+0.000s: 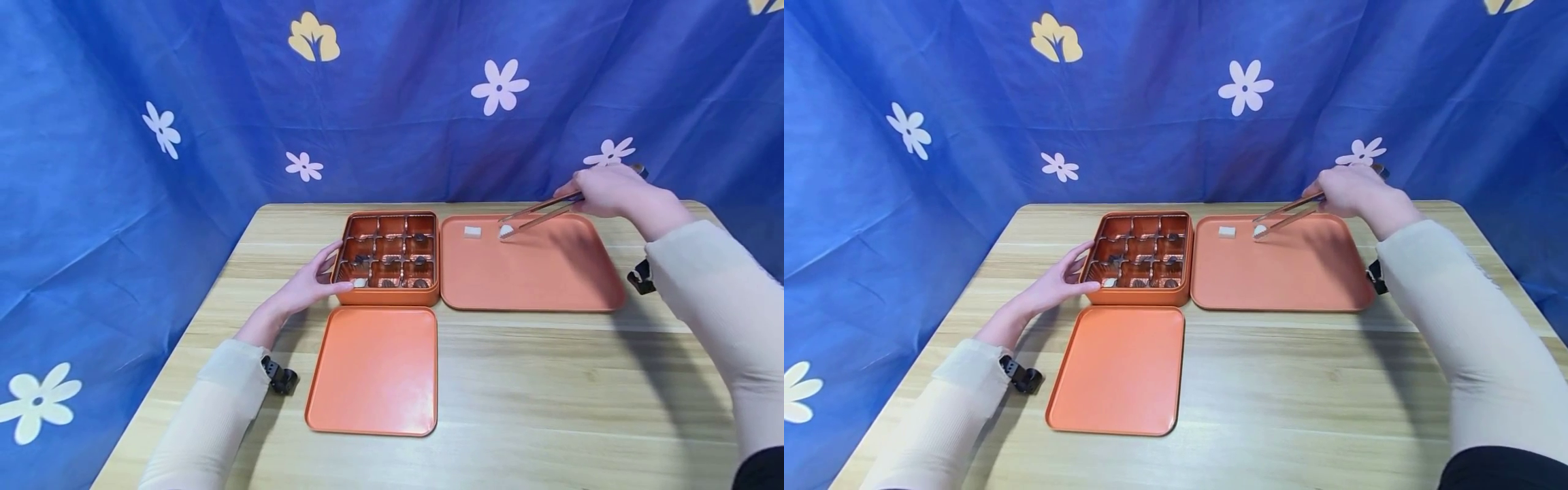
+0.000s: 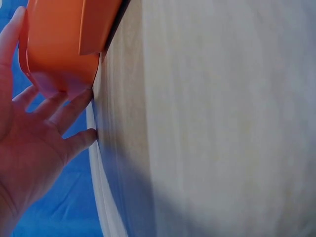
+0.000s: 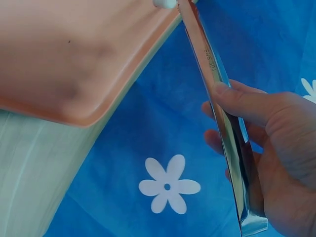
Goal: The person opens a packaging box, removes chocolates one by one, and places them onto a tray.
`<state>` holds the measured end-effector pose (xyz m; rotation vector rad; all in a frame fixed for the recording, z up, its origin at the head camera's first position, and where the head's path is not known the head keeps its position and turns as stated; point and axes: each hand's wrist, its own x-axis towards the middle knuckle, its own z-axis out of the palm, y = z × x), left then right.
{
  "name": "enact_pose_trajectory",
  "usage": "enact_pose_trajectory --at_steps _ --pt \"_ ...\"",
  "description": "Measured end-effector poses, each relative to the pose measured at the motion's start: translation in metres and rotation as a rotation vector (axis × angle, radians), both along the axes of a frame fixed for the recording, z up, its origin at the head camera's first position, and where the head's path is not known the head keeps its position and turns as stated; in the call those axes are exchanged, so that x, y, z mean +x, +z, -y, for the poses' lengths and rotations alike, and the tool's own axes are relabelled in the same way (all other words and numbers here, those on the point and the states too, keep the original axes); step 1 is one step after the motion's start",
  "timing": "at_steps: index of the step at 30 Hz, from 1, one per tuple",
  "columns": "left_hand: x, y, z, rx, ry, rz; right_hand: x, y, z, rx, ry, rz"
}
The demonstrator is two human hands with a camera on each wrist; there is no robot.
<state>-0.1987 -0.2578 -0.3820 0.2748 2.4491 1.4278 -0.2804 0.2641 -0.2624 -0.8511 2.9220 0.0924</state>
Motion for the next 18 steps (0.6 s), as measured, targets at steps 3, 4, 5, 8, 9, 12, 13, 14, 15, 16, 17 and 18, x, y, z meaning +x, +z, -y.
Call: enact_pose_trajectory --at_steps 3,4,5,8,9,12,13,14,15,16,17,18 --pt "0.000 0.000 0.000 -0.005 -0.003 -0.001 0.001 0.004 0.003 -0.010 0.015 -0.028" --pt "0.000 -0.001 0.001 -0.002 -0.003 0.000 0.002 0.006 0.005 -0.015 0.026 -0.042" --pt "-0.001 -0.001 0.001 0.001 -0.004 0.001 0.002 0.008 0.007 -0.021 0.040 -0.052" --pt "-0.001 -0.001 0.001 0.014 -0.010 0.006 0.004 0.016 0.016 -0.034 0.080 -0.087" --pt "-0.001 -0.001 0.002 0.016 -0.013 0.007 0.004 0.018 0.019 -0.039 0.089 -0.098" --pt "-0.001 -0.001 0.002 0.019 -0.015 0.008 0.004 0.027 0.032 -0.041 0.108 -0.110" --pt "-0.001 0.000 0.002 0.017 -0.014 0.008 0.004 0.029 0.036 -0.038 0.110 -0.112" --pt "-0.001 0.000 0.002 0.016 -0.014 0.007 0.003 0.032 0.041 -0.037 0.110 -0.109" --pt "-0.001 0.000 0.002 0.015 -0.015 0.005 0.003 0.035 0.046 -0.031 0.108 -0.101" --pt "-0.001 0.000 0.002 0.019 -0.016 0.005 0.003 0.038 0.051 -0.026 0.108 -0.096" --pt "-0.001 0.000 0.001 0.021 -0.016 0.006 0.003 0.040 0.056 -0.022 0.105 -0.091" --pt "-0.001 0.000 0.001 0.018 -0.015 0.006 0.002 0.042 0.060 -0.019 0.103 -0.084"
